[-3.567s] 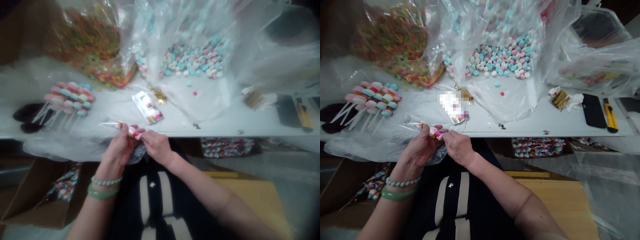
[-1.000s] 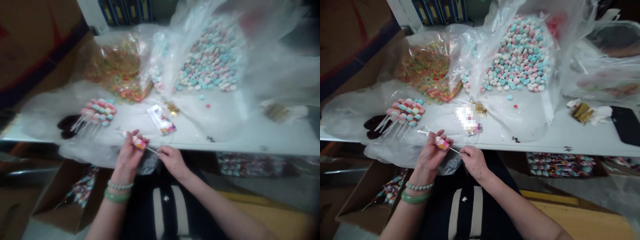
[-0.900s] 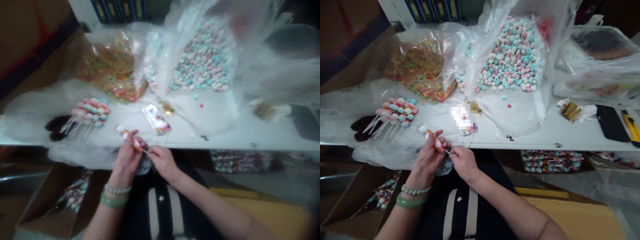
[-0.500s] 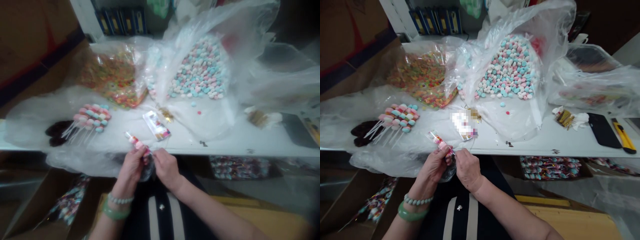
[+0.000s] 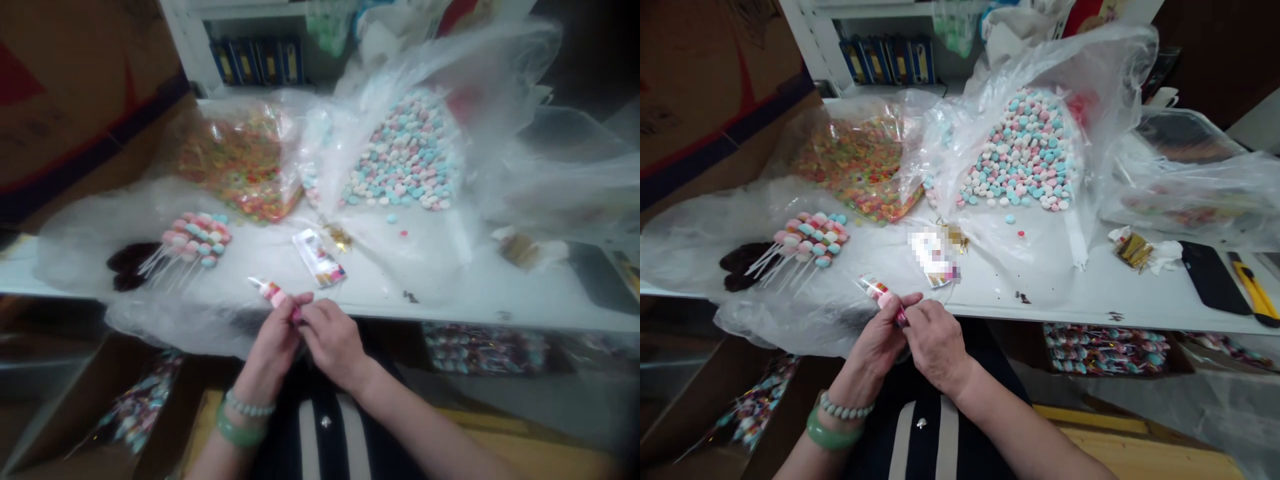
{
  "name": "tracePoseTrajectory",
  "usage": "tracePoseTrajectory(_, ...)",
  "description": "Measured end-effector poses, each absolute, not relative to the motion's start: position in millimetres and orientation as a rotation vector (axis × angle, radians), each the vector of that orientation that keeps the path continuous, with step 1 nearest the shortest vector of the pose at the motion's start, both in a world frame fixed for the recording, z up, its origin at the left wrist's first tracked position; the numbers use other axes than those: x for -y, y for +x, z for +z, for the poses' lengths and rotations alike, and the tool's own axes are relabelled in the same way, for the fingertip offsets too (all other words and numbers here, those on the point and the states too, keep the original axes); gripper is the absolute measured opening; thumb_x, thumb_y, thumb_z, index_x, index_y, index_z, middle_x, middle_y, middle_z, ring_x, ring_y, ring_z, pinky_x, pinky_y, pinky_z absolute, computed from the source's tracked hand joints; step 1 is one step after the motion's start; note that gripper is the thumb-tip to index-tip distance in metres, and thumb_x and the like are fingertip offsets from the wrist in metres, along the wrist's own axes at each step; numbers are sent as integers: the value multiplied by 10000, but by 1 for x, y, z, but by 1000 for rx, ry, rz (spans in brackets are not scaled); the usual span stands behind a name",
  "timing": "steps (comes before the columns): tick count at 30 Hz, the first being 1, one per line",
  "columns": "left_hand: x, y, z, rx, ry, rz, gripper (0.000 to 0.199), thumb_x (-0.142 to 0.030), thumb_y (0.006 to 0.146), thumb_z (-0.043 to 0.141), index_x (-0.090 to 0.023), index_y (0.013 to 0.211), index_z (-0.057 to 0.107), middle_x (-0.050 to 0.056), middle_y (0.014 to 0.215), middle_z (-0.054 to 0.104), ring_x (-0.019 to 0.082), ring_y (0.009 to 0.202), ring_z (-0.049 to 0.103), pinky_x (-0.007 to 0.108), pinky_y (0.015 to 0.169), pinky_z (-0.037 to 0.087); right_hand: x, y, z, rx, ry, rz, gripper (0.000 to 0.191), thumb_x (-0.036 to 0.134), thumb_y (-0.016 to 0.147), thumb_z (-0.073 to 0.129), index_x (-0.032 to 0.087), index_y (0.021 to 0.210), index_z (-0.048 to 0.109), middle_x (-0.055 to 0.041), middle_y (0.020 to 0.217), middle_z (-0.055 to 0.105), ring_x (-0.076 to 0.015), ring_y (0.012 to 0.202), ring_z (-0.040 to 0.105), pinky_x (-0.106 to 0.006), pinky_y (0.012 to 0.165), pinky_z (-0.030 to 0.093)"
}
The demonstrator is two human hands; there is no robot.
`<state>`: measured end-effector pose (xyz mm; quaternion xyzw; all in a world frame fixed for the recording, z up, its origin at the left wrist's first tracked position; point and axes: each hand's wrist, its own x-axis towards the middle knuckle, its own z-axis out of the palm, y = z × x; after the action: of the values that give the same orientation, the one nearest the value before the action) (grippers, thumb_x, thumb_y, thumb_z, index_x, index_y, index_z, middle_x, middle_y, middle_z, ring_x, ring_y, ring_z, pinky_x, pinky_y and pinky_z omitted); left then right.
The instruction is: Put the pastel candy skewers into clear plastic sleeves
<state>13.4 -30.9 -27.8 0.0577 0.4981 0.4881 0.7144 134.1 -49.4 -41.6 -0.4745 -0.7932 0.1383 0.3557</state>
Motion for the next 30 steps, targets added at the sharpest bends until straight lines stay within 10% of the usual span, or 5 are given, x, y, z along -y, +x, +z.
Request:
tracePoseTrajectory(4, 27, 24, -24, -1087, 81, 1120, 271, -322, 869, 651, -95, 1001, 719, 91, 887, 684, 166, 811, 648, 249, 767, 525, 45, 122, -37, 2064, -1286, 177, 218, 150, 951, 451, 170, 930, 666, -107, 852, 663, -224, 788, 578, -356, 729, 443)
tracePoseTrajectory(14, 35, -7, -33, -1020, 486, 907, 411, -335, 779, 787, -167, 1147, 713, 137, 1156, 675, 217, 1042, 634, 293, 894, 507, 24, 135, -44, 901, -1120, 1967, 260, 430, 822, 581, 179, 761, 605, 34, 577, 469, -88, 461, 380, -216, 467, 347)
tracePoseTrajectory(19, 36, -7, -32, -1163, 722, 949, 304, -412, 756, 784, -131, 686, 690, 121, 818, 702, 190, 745, 648, 247, 675, 506, 24, 136, -28, 930, -1268, 1437, 210, 292, 670, 717, 209, 848, 641, -10, 864, 662, -120, 664, 559, -214, 546, 452)
tracePoseTrajectory(23, 34, 10, -32, -1208, 682, 835, 387, -507, 707, 777, -138, 681, 661, 28, 538, 570, 142, 416, 495, 255, 434, 396, 9, 125, -20, 680, -1125, 1612, 301, 283, 630, 731, 199, 884, 592, 17, 754, 669, -116, 558, 565, -230, 520, 466)
tracePoseTrajectory(30, 28, 8, -37, -1572, 778, 1189, 265, -414, 698, 777, -168, 733, 686, -41, 511, 479, 87, 426, 378, 210, 392, 247, -40, 163, -31, 1164, -1583, 1021, 128, 329, 840, 539, 219, 808, 595, -5, 781, 665, -175, 774, 611, -294, 745, 490)
